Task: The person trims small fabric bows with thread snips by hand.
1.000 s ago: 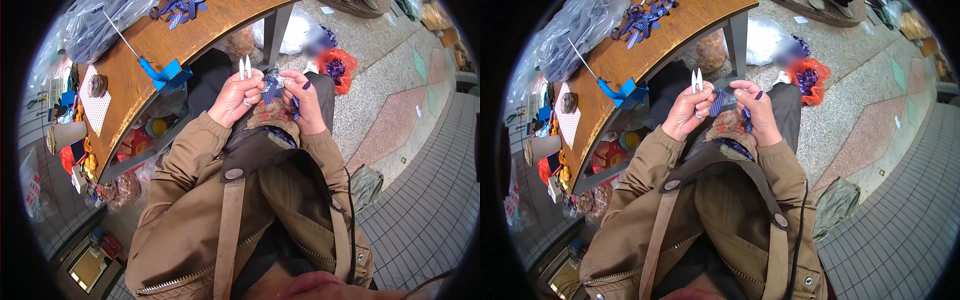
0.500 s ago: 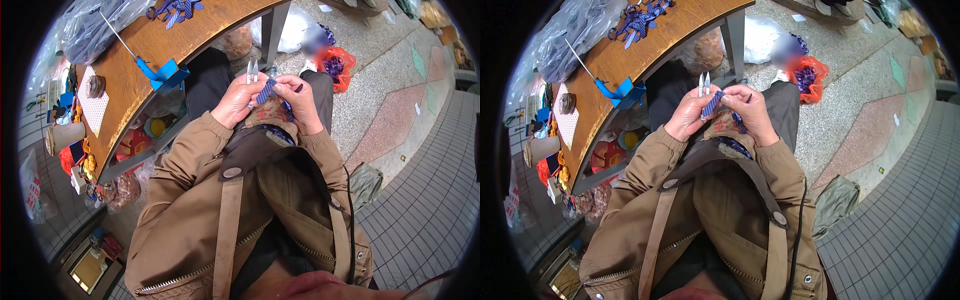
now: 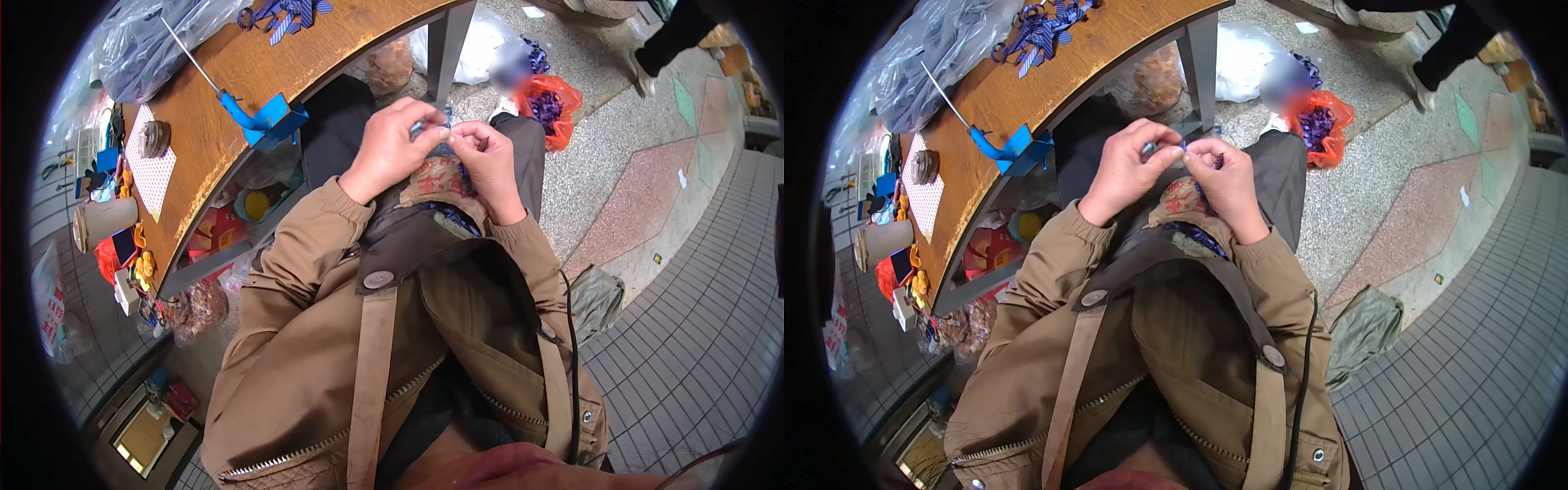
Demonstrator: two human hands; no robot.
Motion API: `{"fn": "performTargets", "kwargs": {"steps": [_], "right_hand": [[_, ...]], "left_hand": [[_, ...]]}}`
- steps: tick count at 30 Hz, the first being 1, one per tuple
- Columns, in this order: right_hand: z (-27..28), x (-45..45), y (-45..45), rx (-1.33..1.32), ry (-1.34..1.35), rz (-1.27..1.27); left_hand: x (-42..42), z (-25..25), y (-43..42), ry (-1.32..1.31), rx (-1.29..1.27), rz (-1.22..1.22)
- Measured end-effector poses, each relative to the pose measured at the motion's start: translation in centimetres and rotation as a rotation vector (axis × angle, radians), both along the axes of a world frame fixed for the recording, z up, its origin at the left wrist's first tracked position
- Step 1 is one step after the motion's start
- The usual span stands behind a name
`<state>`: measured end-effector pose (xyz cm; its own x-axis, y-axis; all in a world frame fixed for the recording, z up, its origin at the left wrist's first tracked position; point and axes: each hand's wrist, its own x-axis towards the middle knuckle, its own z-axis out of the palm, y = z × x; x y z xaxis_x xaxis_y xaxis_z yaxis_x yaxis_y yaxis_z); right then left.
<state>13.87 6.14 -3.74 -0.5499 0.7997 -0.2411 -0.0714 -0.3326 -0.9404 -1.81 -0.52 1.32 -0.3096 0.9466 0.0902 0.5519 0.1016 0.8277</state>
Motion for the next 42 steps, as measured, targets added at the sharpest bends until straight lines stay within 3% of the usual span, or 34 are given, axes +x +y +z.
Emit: {"fn": "performTargets", "kwargs": {"steps": [3,9,13,14,18,19,23,33,42], "right_hand": [[0.4,0.1,-0.2,0.16,-0.101,0.017],[0.8,0.1,-0.4,0.199,-0.179,0.071],[0.1,0.3,0.1,0.036,-0.123,0.08],[0.2,0.3,0.1,0.036,-0.123,0.076],[0.9,0.2,0.5,-0.419,0.149,-0.042],[0.7,0.4,0.7,-0.414,0.148,-0.047],[-1.0,1.2,1.4,-0.652,0.409,0.024],[-0.2,0.8,0.8,-0.468,0.346,0.005],[-0.3,0.7,0.8,-0.474,0.347,0.026]], "left_hand": [[0.2,-1.5,0.0,0.216,0.075,-0.07],[0.0,-1.7,-0.4,0.155,-0.059,-0.052],[-0.6,-1.0,0.0,-0.665,-0.217,0.099],[-0.8,-0.9,0.0,-0.665,-0.218,0.096],[-1.4,-1.0,0.0,-0.226,-0.156,0.072],[-1.4,-0.9,0.1,-0.227,-0.152,0.067],[-0.6,0.1,-0.5,0.193,-0.134,-0.074],[0.2,-0.5,-0.4,0.261,-0.14,-0.095],[0.6,-0.7,-0.3,0.26,-0.055,-0.077]]}}
